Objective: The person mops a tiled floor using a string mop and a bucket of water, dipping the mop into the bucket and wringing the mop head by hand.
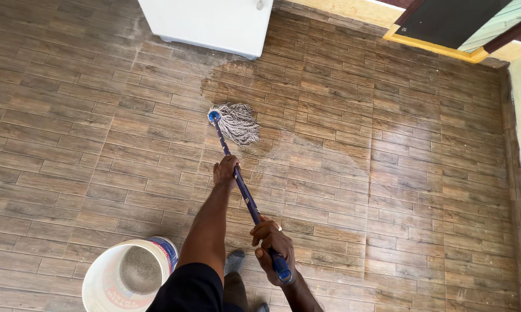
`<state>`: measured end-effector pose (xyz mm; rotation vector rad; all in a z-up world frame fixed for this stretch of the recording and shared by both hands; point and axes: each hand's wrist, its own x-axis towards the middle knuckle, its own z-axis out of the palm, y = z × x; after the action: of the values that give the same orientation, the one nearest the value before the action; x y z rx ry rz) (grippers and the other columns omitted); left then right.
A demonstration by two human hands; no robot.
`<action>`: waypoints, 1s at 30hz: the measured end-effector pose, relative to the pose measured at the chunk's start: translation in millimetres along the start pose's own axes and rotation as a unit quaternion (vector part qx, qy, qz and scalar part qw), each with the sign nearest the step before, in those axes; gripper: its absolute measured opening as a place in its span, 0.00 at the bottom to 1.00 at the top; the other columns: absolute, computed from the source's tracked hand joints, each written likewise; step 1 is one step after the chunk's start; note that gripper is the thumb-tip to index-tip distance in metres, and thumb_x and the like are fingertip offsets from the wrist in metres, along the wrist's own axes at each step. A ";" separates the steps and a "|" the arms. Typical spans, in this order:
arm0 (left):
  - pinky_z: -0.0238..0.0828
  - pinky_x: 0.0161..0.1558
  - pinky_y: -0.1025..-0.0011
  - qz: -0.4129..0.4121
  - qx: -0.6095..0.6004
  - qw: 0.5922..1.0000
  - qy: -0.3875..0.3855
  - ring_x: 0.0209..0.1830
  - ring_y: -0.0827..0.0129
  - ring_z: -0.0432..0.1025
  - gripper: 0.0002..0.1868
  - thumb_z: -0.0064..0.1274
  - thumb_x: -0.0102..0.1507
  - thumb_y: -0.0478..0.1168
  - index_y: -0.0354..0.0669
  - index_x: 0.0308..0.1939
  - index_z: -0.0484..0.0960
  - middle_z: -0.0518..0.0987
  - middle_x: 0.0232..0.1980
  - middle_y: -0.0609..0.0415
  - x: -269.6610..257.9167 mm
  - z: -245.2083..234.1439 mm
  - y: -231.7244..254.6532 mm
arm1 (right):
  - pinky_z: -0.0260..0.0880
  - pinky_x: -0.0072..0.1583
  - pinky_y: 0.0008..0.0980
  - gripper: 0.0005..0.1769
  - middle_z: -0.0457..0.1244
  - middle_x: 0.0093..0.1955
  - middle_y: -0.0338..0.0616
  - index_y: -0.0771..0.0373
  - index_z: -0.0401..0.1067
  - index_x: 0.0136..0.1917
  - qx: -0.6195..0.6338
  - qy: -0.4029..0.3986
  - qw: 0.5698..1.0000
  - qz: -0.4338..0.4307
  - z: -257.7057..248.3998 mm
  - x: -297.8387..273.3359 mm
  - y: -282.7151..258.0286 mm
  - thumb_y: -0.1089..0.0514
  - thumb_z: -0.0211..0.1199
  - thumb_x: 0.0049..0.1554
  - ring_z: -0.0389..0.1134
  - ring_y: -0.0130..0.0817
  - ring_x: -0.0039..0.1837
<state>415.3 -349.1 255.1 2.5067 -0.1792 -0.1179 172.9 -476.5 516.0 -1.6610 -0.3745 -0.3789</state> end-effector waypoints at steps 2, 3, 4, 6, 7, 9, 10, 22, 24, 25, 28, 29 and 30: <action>0.64 0.66 0.53 -0.067 -0.006 0.998 0.020 0.59 0.63 0.74 0.04 0.52 0.65 0.40 0.51 0.42 0.80 0.81 0.56 0.59 9.7 -1.1 -8.3 | 0.62 0.75 0.59 0.19 0.65 0.40 0.46 0.58 0.59 0.36 0.021 -0.027 0.999 -0.001 -2.7 13.7 12.3 0.53 0.60 0.64 0.71 0.43 0.53; 0.64 0.66 0.53 -0.064 -0.006 0.998 0.020 0.59 0.63 0.74 0.04 0.52 0.65 0.40 0.51 0.42 0.80 0.81 0.56 0.59 14.4 1.6 -12.3 | 0.62 0.75 0.59 0.19 0.65 0.40 0.46 0.58 0.59 0.36 0.019 -0.026 0.999 -0.002 -5.3 18.5 18.5 0.53 0.60 0.64 0.71 0.43 0.53; 0.66 0.63 0.52 -0.058 -0.015 0.995 0.078 0.59 0.61 0.75 0.04 0.54 0.64 0.41 0.51 0.42 0.80 0.80 0.58 0.57 17.3 5.9 -17.0 | 0.63 0.74 0.58 0.19 0.64 0.40 0.45 0.59 0.59 0.35 0.031 -0.024 0.999 -0.001 -9.0 22.4 24.9 0.52 0.59 0.64 0.70 0.42 0.52; 0.68 0.59 0.51 -0.044 -0.025 0.990 0.134 0.59 0.59 0.75 0.04 0.55 0.63 0.42 0.51 0.41 0.81 0.79 0.60 0.55 36.2 22.8 -18.4 | 0.64 0.73 0.57 0.19 0.63 0.39 0.45 0.59 0.58 0.35 0.038 -0.017 0.999 -0.002 -21.4 31.2 40.7 0.52 0.59 0.65 0.69 0.42 0.50; 0.71 0.55 0.53 -0.111 -0.056 0.988 0.095 0.55 0.54 0.75 0.05 0.55 0.62 0.41 0.51 0.42 0.80 0.68 0.69 0.47 44.5 33.7 -17.1 | 0.64 0.71 0.54 0.20 0.61 0.37 0.43 0.59 0.58 0.35 0.057 0.006 0.998 0.006 -29.0 33.3 47.9 0.52 0.58 0.66 0.68 0.41 0.49; 0.74 0.50 0.55 -0.175 -0.085 0.980 0.050 0.51 0.48 0.74 0.07 0.55 0.61 0.40 0.52 0.42 0.79 0.57 0.77 0.39 61.3 62.6 -8.6 | 0.65 0.68 0.52 0.21 0.59 0.36 0.42 0.59 0.58 0.34 0.074 0.036 0.997 0.015 -50.1 34.7 58.6 0.52 0.57 0.66 0.66 0.39 0.47; 0.74 0.53 0.55 -0.139 -0.089 0.985 0.056 0.55 0.47 0.74 0.08 0.56 0.63 0.42 0.51 0.45 0.77 0.63 0.71 0.40 70.3 80.8 0.1 | 0.66 0.67 0.50 0.20 0.58 0.35 0.42 0.60 0.58 0.34 0.070 0.056 0.996 0.011 -64.4 35.5 62.8 0.53 0.57 0.66 0.64 0.39 0.47; 0.85 0.41 0.63 -0.019 -0.271 0.951 -0.150 0.45 0.51 0.79 0.04 0.48 0.64 0.35 0.43 0.43 0.75 0.66 0.65 0.37 -26.2 201.3 170.0 | 0.64 0.71 0.51 0.16 0.61 0.37 0.45 0.64 0.63 0.35 -0.090 0.205 0.969 0.105 -142.9 -82.7 -37.1 0.57 0.56 0.63 0.66 0.37 0.48; 0.81 0.50 0.56 0.049 -0.171 0.973 -0.144 0.47 0.50 0.78 0.06 0.53 0.64 0.37 0.45 0.45 0.78 0.64 0.69 0.33 -53.5 218.7 212.7 | 0.63 0.72 0.52 0.16 0.62 0.38 0.46 0.64 0.61 0.34 -0.117 0.237 0.957 0.123 -150.3 -108.5 -50.7 0.58 0.56 0.63 0.66 0.37 0.49; 0.81 0.50 0.56 0.052 -0.176 0.972 -0.149 0.47 0.50 0.78 0.06 0.53 0.64 0.37 0.45 0.45 0.78 0.64 0.69 0.33 -70.6 228.8 233.7 | 0.63 0.73 0.52 0.15 0.61 0.36 0.46 0.65 0.62 0.34 -0.129 0.282 0.943 0.121 -156.3 -123.0 -55.0 0.59 0.56 0.62 0.66 0.38 0.48; 0.69 0.62 0.46 0.112 -0.070 0.961 -0.243 0.57 0.53 0.75 0.09 0.54 0.66 0.43 0.50 0.49 0.79 0.69 0.67 0.44 -108.6 255.9 293.7 | 0.65 0.73 0.51 0.14 0.59 0.34 0.46 0.67 0.64 0.33 -0.150 0.371 0.911 0.102 -175.7 -166.1 -59.9 0.60 0.52 0.60 0.66 0.40 0.48; 0.61 0.62 0.37 0.167 -0.044 0.954 -0.245 0.67 0.48 0.66 0.09 0.57 0.64 0.45 0.51 0.48 0.81 0.61 0.74 0.44 -118.9 266.5 311.1 | 0.66 0.72 0.50 0.14 0.58 0.32 0.45 0.68 0.65 0.33 -0.154 0.411 0.894 0.090 -181.6 -181.5 -58.8 0.61 0.48 0.59 0.66 0.40 0.48; 0.53 0.62 0.29 0.222 -0.016 0.943 -0.247 0.76 0.43 0.56 0.10 0.59 0.62 0.46 0.51 0.46 0.82 0.53 0.81 0.46 -128.8 277.2 326.9 | 0.66 0.72 0.50 0.14 0.58 0.32 0.45 0.68 0.65 0.33 -0.161 0.420 0.888 0.093 -190.0 -196.3 -56.0 0.61 0.48 0.59 0.66 0.40 0.48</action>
<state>220.1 -751.0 229.7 2.2915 -0.9294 -0.5541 -33.3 -663.6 498.6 -1.6576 0.5205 -1.0011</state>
